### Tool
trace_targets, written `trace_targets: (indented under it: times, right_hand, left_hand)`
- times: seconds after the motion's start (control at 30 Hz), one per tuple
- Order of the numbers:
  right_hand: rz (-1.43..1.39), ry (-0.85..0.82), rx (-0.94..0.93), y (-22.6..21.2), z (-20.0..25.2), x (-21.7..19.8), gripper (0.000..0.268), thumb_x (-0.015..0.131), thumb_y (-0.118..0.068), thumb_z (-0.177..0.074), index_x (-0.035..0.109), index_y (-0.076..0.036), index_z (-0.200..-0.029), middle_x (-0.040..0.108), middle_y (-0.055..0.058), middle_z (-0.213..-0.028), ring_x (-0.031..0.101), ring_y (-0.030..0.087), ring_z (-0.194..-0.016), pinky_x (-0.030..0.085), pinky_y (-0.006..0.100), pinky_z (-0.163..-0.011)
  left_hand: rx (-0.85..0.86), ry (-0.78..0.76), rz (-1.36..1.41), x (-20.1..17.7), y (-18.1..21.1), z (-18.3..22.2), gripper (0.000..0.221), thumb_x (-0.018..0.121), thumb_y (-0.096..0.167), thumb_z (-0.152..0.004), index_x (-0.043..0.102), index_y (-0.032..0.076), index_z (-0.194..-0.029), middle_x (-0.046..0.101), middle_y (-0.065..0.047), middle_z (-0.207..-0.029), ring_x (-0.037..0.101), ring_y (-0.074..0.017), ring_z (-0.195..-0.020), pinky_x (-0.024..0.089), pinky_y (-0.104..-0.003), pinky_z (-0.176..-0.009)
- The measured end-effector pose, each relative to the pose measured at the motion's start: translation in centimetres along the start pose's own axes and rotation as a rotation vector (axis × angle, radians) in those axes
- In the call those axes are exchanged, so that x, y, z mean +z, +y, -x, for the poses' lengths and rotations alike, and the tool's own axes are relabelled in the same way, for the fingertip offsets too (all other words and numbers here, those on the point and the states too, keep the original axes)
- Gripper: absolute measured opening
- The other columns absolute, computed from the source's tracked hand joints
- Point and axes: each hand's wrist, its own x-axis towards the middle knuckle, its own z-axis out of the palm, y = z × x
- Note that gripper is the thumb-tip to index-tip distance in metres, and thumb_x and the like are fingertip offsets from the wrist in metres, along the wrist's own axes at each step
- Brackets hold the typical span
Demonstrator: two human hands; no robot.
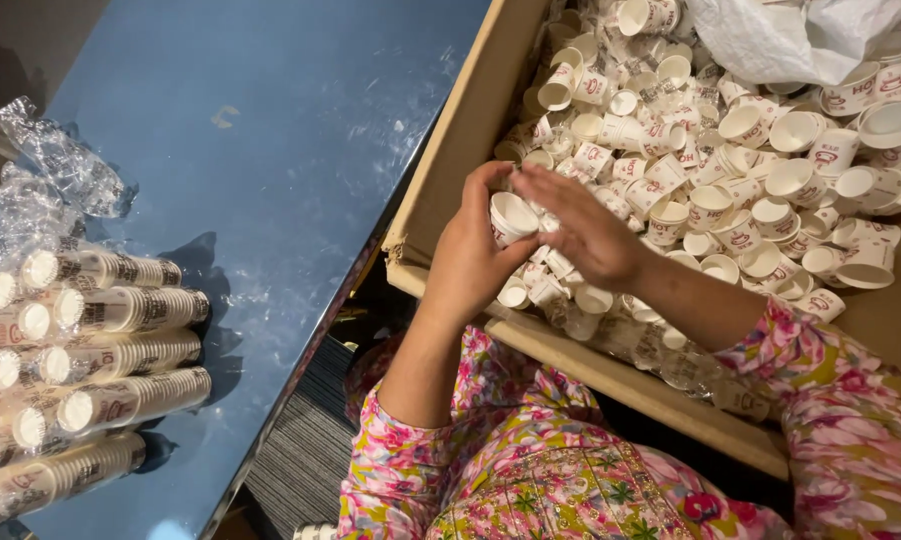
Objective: Stacking and organizing paper cups into stacks from a large box.
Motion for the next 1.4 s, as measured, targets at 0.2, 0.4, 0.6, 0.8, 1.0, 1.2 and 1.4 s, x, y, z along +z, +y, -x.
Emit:
trace_targets:
  times: [0.2, 0.4, 0.6, 0.8, 1.0, 1.2, 1.4]
  right_hand:
    - [0.229, 0.121, 0.666, 9.8, 3.4, 0.3, 0.030, 0.054, -0.017, -0.105, 0.064, -0.008, -0.131, 0.065, 0.015, -0.132, 0.063, 0.030, -0.125, 0.051, 0.043, -0.109]
    - [0.718, -0.307, 0.548, 13.8, 7.9, 6.9, 0.027, 0.068, -0.019, -0.082, 0.072, -0.009, -0.107, 0.071, 0.014, -0.105, 0.067, 0.033, -0.101, 0.054, 0.046, -0.086]
    - [-0.500, 0.018, 1.139, 11.6, 8.2, 10.9, 0.019, 0.068, -0.022, -0.091, 0.075, -0.006, -0.100, 0.067, 0.017, -0.081, 0.061, 0.035, -0.064, 0.045, 0.043, -0.060]
    - [0.216, -0.180, 0.671, 11.8, 5.6, 5.9, 0.026, 0.074, -0.015, -0.085, 0.077, -0.008, -0.110, 0.072, 0.012, -0.091, 0.072, 0.024, -0.078, 0.054, 0.038, -0.075]
    - [-0.374, -0.173, 0.884, 11.4, 3.6, 0.8, 0.038, 0.073, 0.003, -0.084, 0.061, -0.003, -0.120, 0.072, 0.007, -0.101, 0.070, 0.014, -0.093, 0.057, 0.030, -0.083]
    - [-0.624, -0.072, 0.891, 13.5, 4.1, 0.6, 0.032, 0.070, 0.006, -0.086, 0.060, -0.002, -0.115, 0.069, 0.007, -0.102, 0.067, 0.015, -0.094, 0.056, 0.029, -0.082]
    - [-0.844, 0.222, 1.094, 9.8, 2.2, -1.6, 0.020, 0.068, -0.003, -0.093, 0.056, -0.007, -0.109, 0.070, 0.008, -0.096, 0.071, 0.018, -0.084, 0.062, 0.034, -0.072]
  left_hand:
    - [0.048, -0.003, -0.019, -0.3, 1.2, -0.3, 0.058, 0.088, 0.026, -0.080, 0.057, 0.009, -0.126, 0.071, -0.014, -0.120, 0.069, -0.0354, -0.112, 0.054, -0.041, -0.091]
    - [0.026, 0.003, -0.029, -0.2, 0.9, -0.2, 0.057, 0.087, 0.027, -0.080, 0.057, 0.009, -0.125, 0.072, -0.014, -0.116, 0.070, -0.0349, -0.109, 0.054, -0.041, -0.090]
    - [-0.155, -0.077, -0.029, -0.4, 1.5, -0.4, 0.058, 0.086, 0.028, -0.078, 0.058, 0.010, -0.125, 0.072, -0.014, -0.110, 0.071, -0.0345, -0.091, 0.055, -0.041, -0.084]
    - [0.001, -0.005, -0.036, -0.2, 0.6, -0.2, 0.057, 0.088, 0.026, -0.079, 0.057, 0.009, -0.125, 0.072, -0.015, -0.115, 0.070, -0.0347, -0.104, 0.054, -0.041, -0.087]
    - [-0.006, -0.014, 0.003, -0.3, 1.2, -0.2, 0.057, 0.087, 0.027, -0.079, 0.057, 0.010, -0.125, 0.072, -0.015, -0.112, 0.073, -0.0332, -0.102, 0.056, -0.040, -0.085]
    - [0.018, -0.007, -0.018, -0.2, 0.7, -0.2, 0.058, 0.087, 0.027, -0.080, 0.056, 0.009, -0.126, 0.072, -0.015, -0.112, 0.072, -0.0341, -0.103, 0.055, -0.041, -0.085]
    - [0.026, -0.131, -0.127, 0.4, -0.2, -0.4, 0.064, 0.084, 0.025, -0.077, 0.057, 0.012, -0.133, 0.063, -0.019, -0.136, 0.064, -0.0381, -0.123, 0.053, -0.043, -0.099]
